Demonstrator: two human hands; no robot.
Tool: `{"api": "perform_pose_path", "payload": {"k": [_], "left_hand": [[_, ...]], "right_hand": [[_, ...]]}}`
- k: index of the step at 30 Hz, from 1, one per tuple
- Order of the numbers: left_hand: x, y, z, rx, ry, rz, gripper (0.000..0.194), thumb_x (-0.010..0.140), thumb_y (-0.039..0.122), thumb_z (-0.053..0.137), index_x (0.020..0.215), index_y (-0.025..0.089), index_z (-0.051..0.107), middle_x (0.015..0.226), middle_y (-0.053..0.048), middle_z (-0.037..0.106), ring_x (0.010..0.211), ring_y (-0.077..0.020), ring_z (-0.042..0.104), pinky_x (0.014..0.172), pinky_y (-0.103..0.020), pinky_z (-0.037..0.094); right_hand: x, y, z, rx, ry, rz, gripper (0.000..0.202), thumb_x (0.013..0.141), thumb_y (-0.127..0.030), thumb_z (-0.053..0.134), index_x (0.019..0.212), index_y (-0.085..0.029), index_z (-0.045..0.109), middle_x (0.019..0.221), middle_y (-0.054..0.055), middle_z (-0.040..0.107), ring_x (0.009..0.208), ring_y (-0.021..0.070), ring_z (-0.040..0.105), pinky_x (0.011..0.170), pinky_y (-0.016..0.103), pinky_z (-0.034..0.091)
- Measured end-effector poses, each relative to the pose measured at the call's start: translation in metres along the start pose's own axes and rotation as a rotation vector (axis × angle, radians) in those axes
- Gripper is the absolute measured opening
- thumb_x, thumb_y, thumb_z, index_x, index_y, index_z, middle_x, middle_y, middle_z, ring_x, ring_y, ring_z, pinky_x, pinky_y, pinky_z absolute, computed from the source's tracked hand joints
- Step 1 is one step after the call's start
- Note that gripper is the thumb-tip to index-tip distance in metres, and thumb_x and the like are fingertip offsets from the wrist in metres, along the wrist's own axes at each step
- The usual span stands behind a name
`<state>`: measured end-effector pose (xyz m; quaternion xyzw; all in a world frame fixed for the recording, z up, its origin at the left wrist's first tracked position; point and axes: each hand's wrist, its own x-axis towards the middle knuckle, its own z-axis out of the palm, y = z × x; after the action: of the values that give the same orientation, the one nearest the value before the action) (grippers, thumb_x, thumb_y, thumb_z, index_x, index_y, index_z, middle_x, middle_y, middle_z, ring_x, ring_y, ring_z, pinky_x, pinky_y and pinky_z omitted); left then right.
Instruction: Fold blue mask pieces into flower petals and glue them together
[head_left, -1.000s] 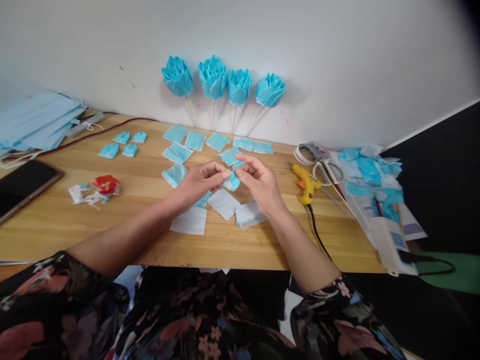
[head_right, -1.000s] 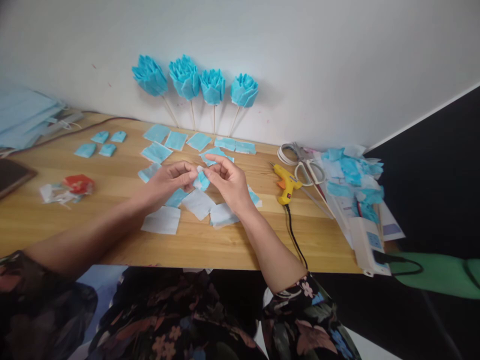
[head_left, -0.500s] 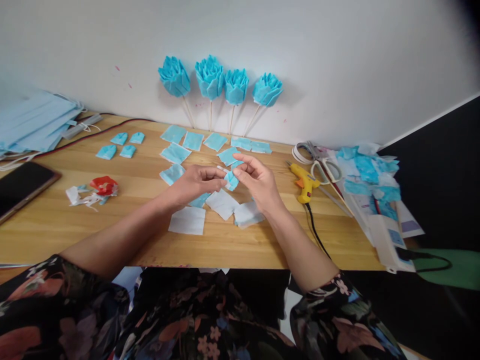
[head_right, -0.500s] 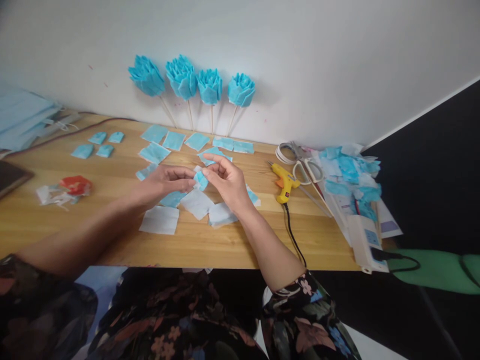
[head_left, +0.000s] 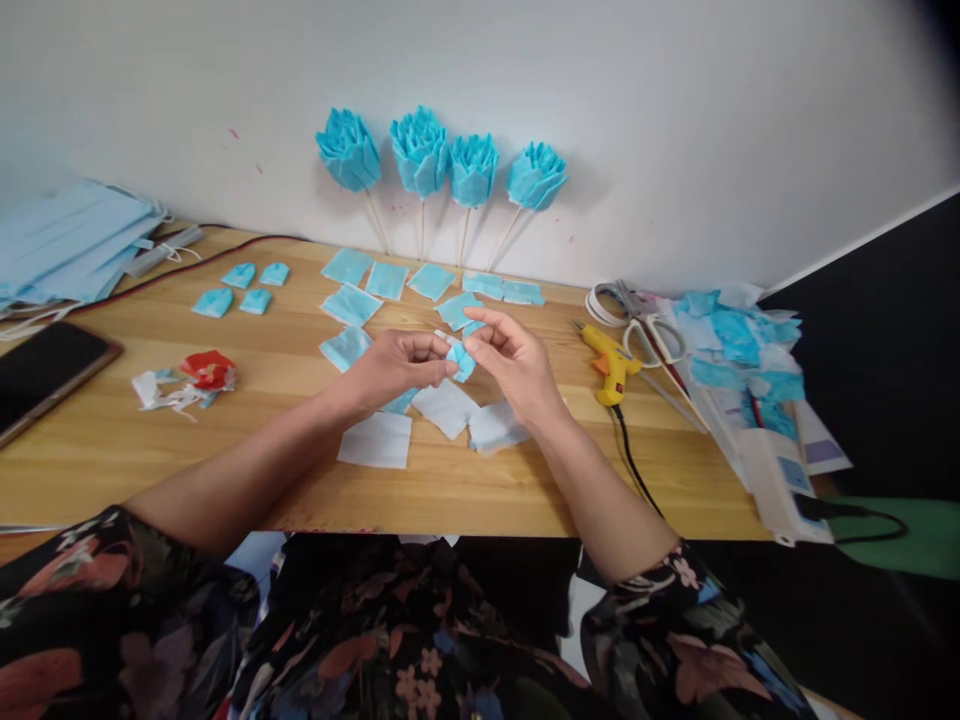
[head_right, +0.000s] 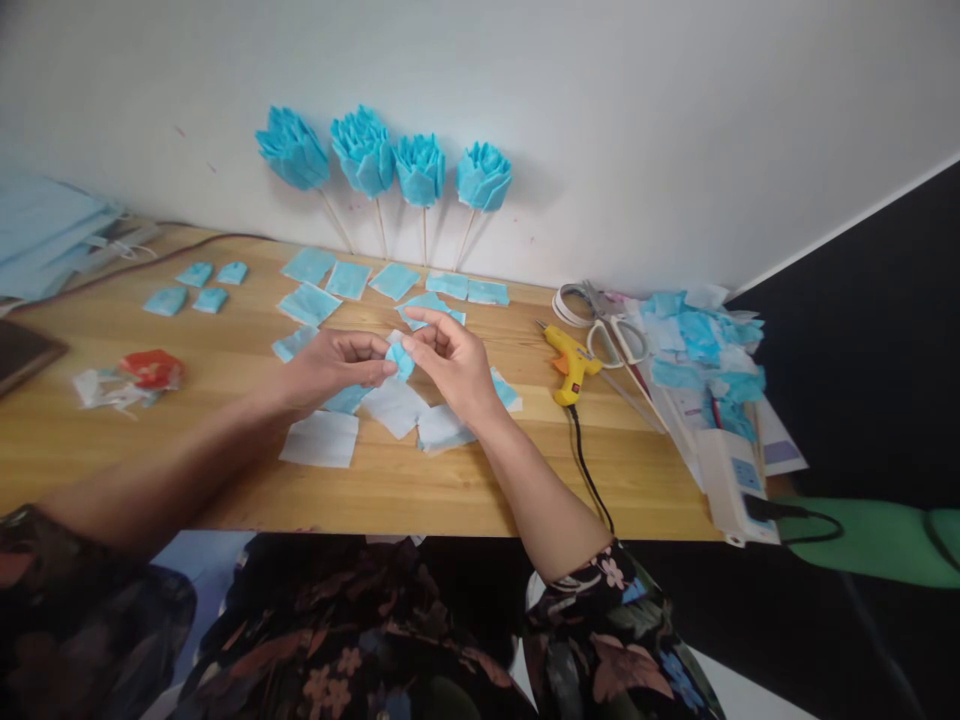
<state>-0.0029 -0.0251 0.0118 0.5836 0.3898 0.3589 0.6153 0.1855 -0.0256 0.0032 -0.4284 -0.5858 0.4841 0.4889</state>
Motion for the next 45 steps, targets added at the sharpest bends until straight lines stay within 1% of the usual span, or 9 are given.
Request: {"api": "perform_pose_path", "payload": {"k": [7,9,12,14,19,26,31,40,45], "left_hand": [[-0.0014,0.0043,0.0026,0.022,0.012,-0.006,0.019,0.072,0.028,0.078,0.07,0.016,0.063,0.055,0.006,0.044,0.052,-0.0064,0.034,0.05,-0.024,0.023],[-0.001,0.0037,0.0022,0.02,0.013,-0.01,0.018,0.073,0.029,0.076,0.072,0.016,0.064,0.056,0.006,0.045,0.052,-0.0067,0.034,0.05,-0.024,0.023],[0.0003,0.0012,0.0009,-0.01,0.03,-0.015,0.019,0.073,0.031,0.075,0.071,0.017,0.063,0.056,0.005,0.047,0.052,-0.0073,0.036,0.052,-0.024,0.026],[0.001,0.0,-0.0002,-0.026,0.064,-0.013,0.02,0.073,0.033,0.074,0.071,0.017,0.062,0.055,0.005,0.047,0.052,-0.0076,0.037,0.053,-0.024,0.027],[0.0016,0.0014,-0.002,-0.047,0.161,0.009,0.018,0.072,0.031,0.073,0.071,0.017,0.062,0.054,0.005,0.047,0.053,-0.0079,0.037,0.054,-0.024,0.027],[0.0022,0.0008,-0.0024,-0.07,0.208,0.04,0.017,0.073,0.03,0.072,0.071,0.017,0.062,0.056,0.005,0.048,0.054,-0.0081,0.037,0.055,-0.025,0.028],[0.0021,-0.0005,-0.0016,-0.041,0.202,0.023,0.017,0.073,0.031,0.072,0.07,0.017,0.062,0.055,0.005,0.047,0.053,-0.0079,0.037,0.055,-0.025,0.029],[0.0007,0.0031,0.0006,-0.028,0.167,0.009,0.023,0.069,0.035,0.079,0.071,0.017,0.064,0.056,0.005,0.048,0.052,-0.0072,0.038,0.052,-0.024,0.028],[0.0027,-0.0014,-0.0009,-0.075,0.104,0.004,0.027,0.069,0.037,0.082,0.083,0.018,0.069,0.058,0.005,0.051,0.053,-0.0074,0.041,0.053,-0.023,0.031]], "right_hand": [[-0.0011,-0.0001,0.0016,-0.035,-0.008,-0.009,0.038,0.083,-0.042,0.073,0.116,-0.025,0.068,0.08,-0.002,0.066,0.075,0.0129,0.061,0.075,0.031,0.051],[-0.0018,-0.0009,0.0015,-0.031,-0.005,-0.012,0.038,0.086,-0.048,0.07,0.116,-0.026,0.069,0.081,-0.001,0.065,0.077,0.0139,0.061,0.077,0.032,0.052],[-0.0023,-0.0022,-0.0001,0.029,0.006,-0.006,0.041,0.092,-0.059,0.057,0.115,-0.027,0.07,0.082,0.0,0.064,0.078,0.0143,0.061,0.081,0.033,0.052],[-0.0019,-0.0026,-0.0018,0.065,0.0,0.014,0.043,0.093,-0.061,0.054,0.116,-0.027,0.07,0.084,0.001,0.065,0.078,0.0144,0.061,0.082,0.034,0.052],[-0.0005,-0.0022,-0.003,0.068,-0.059,0.056,0.033,0.088,-0.05,0.066,0.107,-0.025,0.072,0.086,0.001,0.068,0.083,0.0148,0.063,0.083,0.032,0.052],[-0.0022,-0.0057,0.0002,0.001,-0.077,0.085,0.02,0.084,-0.041,0.069,0.093,-0.023,0.071,0.081,-0.001,0.068,0.081,0.0149,0.062,0.081,0.032,0.051],[-0.0024,-0.0065,0.0004,-0.031,-0.08,0.068,0.018,0.083,-0.039,0.07,0.085,-0.022,0.069,0.078,-0.002,0.064,0.077,0.0136,0.058,0.08,0.03,0.048],[-0.0015,-0.0057,-0.0001,-0.141,-0.035,0.031,0.02,0.082,-0.04,0.067,0.075,-0.021,0.064,0.068,-0.002,0.054,0.066,0.0123,0.046,0.066,0.028,0.041],[-0.0006,-0.0068,-0.0006,-0.137,-0.003,0.026,0.018,0.081,-0.037,0.065,0.073,-0.021,0.061,0.068,-0.003,0.053,0.064,0.0114,0.044,0.065,0.028,0.04]]}}
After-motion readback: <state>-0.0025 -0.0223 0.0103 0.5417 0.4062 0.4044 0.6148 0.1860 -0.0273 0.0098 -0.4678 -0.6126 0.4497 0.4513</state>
